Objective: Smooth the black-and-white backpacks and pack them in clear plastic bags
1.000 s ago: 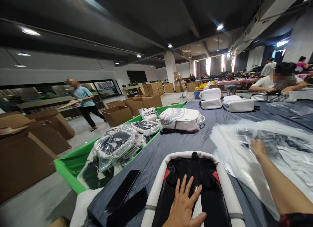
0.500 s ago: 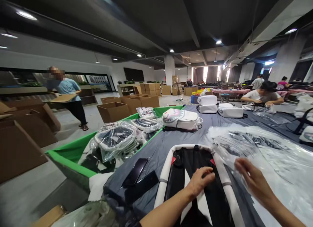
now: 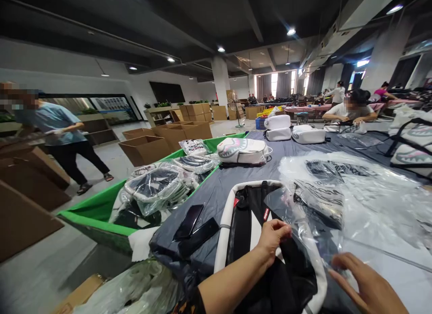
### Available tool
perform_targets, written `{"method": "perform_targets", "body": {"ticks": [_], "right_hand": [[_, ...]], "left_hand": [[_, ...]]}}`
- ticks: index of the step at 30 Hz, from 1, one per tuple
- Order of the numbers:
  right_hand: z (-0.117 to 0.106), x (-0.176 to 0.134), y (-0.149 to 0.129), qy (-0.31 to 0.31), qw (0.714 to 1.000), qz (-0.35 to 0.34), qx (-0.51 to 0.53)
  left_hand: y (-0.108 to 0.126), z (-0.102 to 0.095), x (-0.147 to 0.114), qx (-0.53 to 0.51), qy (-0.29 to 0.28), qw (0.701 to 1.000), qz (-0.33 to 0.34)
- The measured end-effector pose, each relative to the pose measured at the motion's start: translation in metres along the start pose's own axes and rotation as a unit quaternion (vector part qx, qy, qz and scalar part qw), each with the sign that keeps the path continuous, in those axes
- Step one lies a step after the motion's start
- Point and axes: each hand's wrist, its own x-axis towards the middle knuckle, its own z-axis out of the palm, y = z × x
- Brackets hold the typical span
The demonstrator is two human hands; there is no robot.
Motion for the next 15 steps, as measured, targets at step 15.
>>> {"method": "perform_targets", "body": {"ticks": [15], "right_hand": [[0.048,0.069,-0.015,0.031,0.865,0.283,0.413]], "left_hand": [[0.009,-0.094,-0.031,0.463,0.147,0.846,0.219]]}}
